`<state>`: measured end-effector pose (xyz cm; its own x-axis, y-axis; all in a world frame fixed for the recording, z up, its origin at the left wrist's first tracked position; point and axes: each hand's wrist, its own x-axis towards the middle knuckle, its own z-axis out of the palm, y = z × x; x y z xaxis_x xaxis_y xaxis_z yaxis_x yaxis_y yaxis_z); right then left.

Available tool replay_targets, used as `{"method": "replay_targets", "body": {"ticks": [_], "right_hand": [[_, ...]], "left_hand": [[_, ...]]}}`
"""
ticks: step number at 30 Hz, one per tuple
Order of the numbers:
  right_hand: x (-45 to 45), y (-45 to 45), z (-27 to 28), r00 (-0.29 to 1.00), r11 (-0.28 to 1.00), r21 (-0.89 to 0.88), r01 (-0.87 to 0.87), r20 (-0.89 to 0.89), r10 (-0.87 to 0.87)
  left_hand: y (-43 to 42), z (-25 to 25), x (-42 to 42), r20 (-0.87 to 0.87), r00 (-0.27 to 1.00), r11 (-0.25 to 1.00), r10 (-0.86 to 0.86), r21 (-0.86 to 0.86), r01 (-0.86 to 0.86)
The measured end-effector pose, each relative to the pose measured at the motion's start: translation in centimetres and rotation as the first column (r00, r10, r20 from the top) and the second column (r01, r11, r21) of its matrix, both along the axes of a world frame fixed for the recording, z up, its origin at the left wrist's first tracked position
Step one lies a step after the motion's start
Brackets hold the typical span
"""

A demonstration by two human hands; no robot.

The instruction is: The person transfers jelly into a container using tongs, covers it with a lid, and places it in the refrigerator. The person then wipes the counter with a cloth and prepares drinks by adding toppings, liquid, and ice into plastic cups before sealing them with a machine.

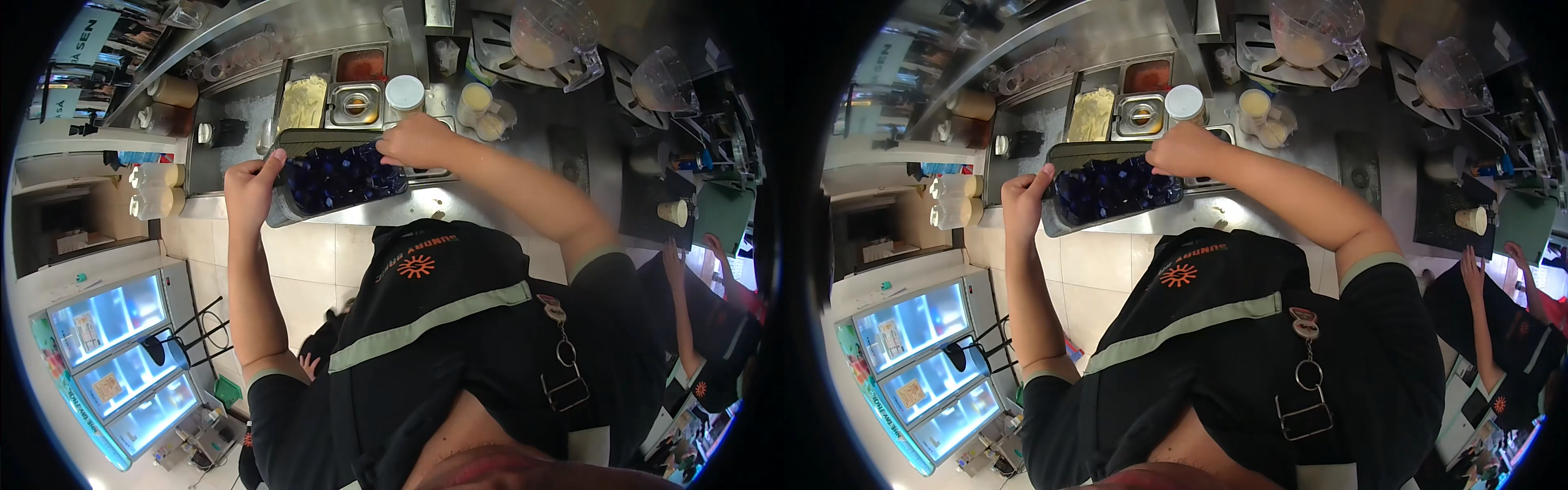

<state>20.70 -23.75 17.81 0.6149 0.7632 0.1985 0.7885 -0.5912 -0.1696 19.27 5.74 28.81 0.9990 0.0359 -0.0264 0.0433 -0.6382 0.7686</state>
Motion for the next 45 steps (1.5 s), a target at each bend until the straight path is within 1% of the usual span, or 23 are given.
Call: {"method": "replay_targets", "body": {"ticks": [2,3,5,9,12,14,17,18,20,25,27,28,30,31,33,34,36,39,40,41,43,44,45], "right_hand": [[0.8,0.1,0.6,0.999,0.996,-0.087,0.000,-0.041,-0.003],[0.9,0.0,1.1,0.999,0.996,-0.087,-0.004,-0.039,0.000],[1.1,-0.9,2.0,0.993,0.981,-0.193,0.016,-0.114,-0.038],[0.6,-3.8,1.9,0.987,0.982,-0.175,0.066,-0.132,-0.090],[-0.1,-5.7,2.3,0.988,0.979,-0.161,0.123,-0.073,-0.136],[-0.4,-6.7,2.1,0.987,0.986,-0.061,0.157,-0.036,-0.160],[-1.4,-7.0,2.1,0.977,0.978,0.007,0.209,-0.047,-0.209],[-1.7,-6.7,1.7,0.976,0.977,0.006,0.215,-0.046,-0.215],[-2.2,-5.4,-0.3,0.978,0.974,0.096,0.206,-0.059,-0.201],[-2.4,-4.4,-2.8,0.960,0.949,0.151,0.277,-0.087,-0.267],[-2.5,-5.2,-2.9,0.920,0.867,0.314,0.386,-0.194,-0.340],[-2.6,-5.9,-2.8,0.922,0.869,0.315,0.383,-0.193,-0.336],[-3.2,-8.0,-2.6,0.831,0.741,0.416,0.527,-0.434,-0.348],[-3.5,-8.9,-3.0,0.834,0.745,0.416,0.522,-0.433,-0.343],[-4.4,-10.5,-4.4,0.660,0.544,0.422,0.725,-0.651,-0.376],[-4.6,-10.9,-4.8,0.663,0.548,0.422,0.722,-0.649,-0.372],[-5.2,-11.3,-5.3,0.616,0.555,0.334,0.761,-0.640,-0.459],[-5.9,-10.3,-5.2,0.620,0.581,0.320,0.749,-0.648,-0.443],[-5.9,-9.9,-5.3,0.655,0.591,0.357,0.724,-0.624,-0.425],[-5.9,-9.5,-5.1,0.655,0.589,0.359,0.724,-0.625,-0.425],[-5.9,-8.5,-4.0,0.838,0.708,0.464,0.533,-0.408,-0.364],[-6.2,-8.0,-3.1,0.870,0.751,0.447,0.486,-0.328,-0.368],[-6.0,-7.5,-3.2,0.871,0.751,0.449,0.484,-0.325,-0.367]], "left_hand": [[0.1,-0.3,0.0,0.003,1.000,1.000,0.003,-0.001,-0.003],[0.2,-0.3,0.1,0.008,1.000,1.000,0.006,-0.001,-0.006],[0.6,-0.1,0.0,0.004,1.000,1.000,0.013,0.015,-0.013],[0.3,0.7,-0.2,0.006,1.000,1.000,0.021,0.016,-0.021],[0.4,0.5,0.1,-0.012,1.000,1.000,0.022,0.001,-0.022],[0.2,0.8,0.2,-0.020,1.000,1.000,0.018,0.012,-0.018],[-0.1,1.1,0.3,-0.028,1.000,1.000,0.004,0.028,-0.003],[-0.2,1.1,0.4,-0.031,1.000,1.000,-0.003,0.031,0.004],[-0.4,1.0,0.6,-0.016,1.000,1.000,0.000,0.021,0.001],[-0.3,0.3,0.8,-0.005,1.000,0.999,0.011,-0.047,-0.011],[0.3,-0.2,1.0,0.005,1.000,0.999,0.009,-0.053,-0.008],[0.5,-0.3,1.0,0.007,1.000,0.999,0.012,-0.053,-0.012],[0.7,-0.4,0.8,0.015,0.999,0.998,0.034,-0.061,-0.033],[0.7,-0.5,0.7,0.016,0.999,0.997,0.040,-0.062,-0.039],[0.8,-0.6,0.5,0.006,0.997,0.993,0.079,-0.090,-0.078],[0.8,-0.5,0.5,0.007,0.996,0.992,0.085,-0.091,-0.084],[0.7,-0.4,0.3,0.013,0.996,0.993,0.089,-0.078,-0.088],[0.6,-0.5,0.2,0.017,0.997,0.993,0.079,-0.093,-0.077],[0.6,-0.3,0.2,0.018,0.997,0.993,0.078,-0.091,-0.076],[0.6,-0.2,0.0,0.018,0.997,0.994,0.075,-0.084,-0.074],[0.6,-0.1,0.0,0.020,0.997,0.995,0.070,-0.079,-0.069],[0.8,-0.3,0.0,0.017,0.997,0.994,0.070,-0.083,-0.068],[0.9,-0.3,-0.1,0.016,0.997,0.994,0.069,-0.087,-0.068]]}}
